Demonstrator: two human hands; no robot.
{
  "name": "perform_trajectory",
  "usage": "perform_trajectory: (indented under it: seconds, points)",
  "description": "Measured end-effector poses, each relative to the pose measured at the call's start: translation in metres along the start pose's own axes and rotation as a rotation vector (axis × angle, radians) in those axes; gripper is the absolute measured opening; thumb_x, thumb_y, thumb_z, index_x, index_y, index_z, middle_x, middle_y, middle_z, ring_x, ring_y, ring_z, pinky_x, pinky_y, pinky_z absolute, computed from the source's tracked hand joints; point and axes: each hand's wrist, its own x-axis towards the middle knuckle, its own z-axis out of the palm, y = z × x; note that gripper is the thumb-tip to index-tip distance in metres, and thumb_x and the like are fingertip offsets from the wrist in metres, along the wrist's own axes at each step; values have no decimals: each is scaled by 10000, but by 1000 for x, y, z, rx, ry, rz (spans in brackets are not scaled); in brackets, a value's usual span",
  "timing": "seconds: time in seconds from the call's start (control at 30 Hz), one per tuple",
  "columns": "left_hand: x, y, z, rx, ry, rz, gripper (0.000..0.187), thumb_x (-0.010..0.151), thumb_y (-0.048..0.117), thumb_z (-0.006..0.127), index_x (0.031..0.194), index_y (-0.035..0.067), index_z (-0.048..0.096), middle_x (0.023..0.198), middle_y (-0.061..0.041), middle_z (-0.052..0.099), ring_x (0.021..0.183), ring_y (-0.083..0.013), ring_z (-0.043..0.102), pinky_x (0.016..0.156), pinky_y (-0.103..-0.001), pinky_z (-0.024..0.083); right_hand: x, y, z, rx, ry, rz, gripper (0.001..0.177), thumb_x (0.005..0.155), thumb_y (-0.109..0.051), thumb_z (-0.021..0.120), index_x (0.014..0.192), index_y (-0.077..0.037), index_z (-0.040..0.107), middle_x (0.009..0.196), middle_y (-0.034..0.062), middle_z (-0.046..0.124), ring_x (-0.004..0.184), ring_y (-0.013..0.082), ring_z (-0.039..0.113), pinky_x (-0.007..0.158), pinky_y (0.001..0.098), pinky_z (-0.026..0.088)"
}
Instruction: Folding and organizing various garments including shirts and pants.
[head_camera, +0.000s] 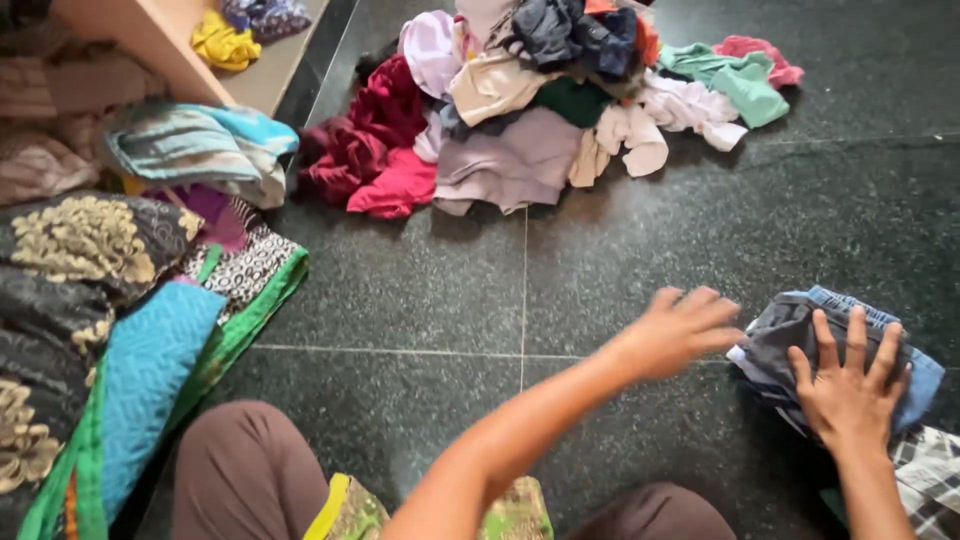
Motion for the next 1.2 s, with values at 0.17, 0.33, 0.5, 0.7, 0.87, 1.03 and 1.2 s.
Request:
perform_trajectory:
  seconds: [0.17,0.33,0.5,0.7,0.87,1.03,1.2]
  points:
    - [-61,-134,-20,41,129,-307,188,767,136,681,951,172,694,1256,-87,578,1158,-321,550,742,-476,435,-3,-37,-35,-113,34,-36,722,968,-553,512,1637,-323,366,1802,112,199,1645,466,89,1205,772,87]
    - [-140,-270,-14,380,-173,-810,678,769,120,695,1415,54,499,1547,-200,365,1448,-421,332,1080,-634,365,-35,-110,-6,22,318,-73,434,975,-259,721,1357,-119,572,1602,89,433,1518,330,371,1292,656,193]
    - [-174,-382,17,460,-5,-917,781,818,103,682,1535,42,377,1600,-220,329,1431,-434,388,1079,-598,410,-49,-194,39,126,319,-88,310,925,-221,747,1225,-169,691,1439,30,586,1379,235,535,1279,562,276]
    - [-174,-440,43,344,-92,-948,427,928,92,581,1348,78,503,1380,-192,522,1104,-478,619,850,-555,546,-48,-186,60,167,163,-101,183,941,-148,722,1122,-143,693,1336,36,648,1206,271,600,1085,399,438]
    - [-176,-439,41,328,-40,-740,110,933,97,531,1033,89,575,1015,-156,646,838,-427,692,688,-535,564,-43,-218,43,223,99,-60,162,896,-93,698,1056,-113,695,1330,69,656,1241,307,603,1080,421,462]
    - [-152,-304,-61,20,-114,-521,100,877,75,541,913,18,616,873,-215,688,847,-412,691,748,-511,551,-48,-220,43,307,96,-79,156,857,-60,688,1010,-87,703,1252,95,672,1189,328,616,1018,413,489]
    - [-156,-123,-200,-124,-119,-420,141,862,104,584,957,1,602,871,-200,666,786,-401,676,682,-490,539,-57,-229,73,915,-128,369,214,970,-197,629,1128,-62,681,1128,126,715,977,277,708,872,402,567]
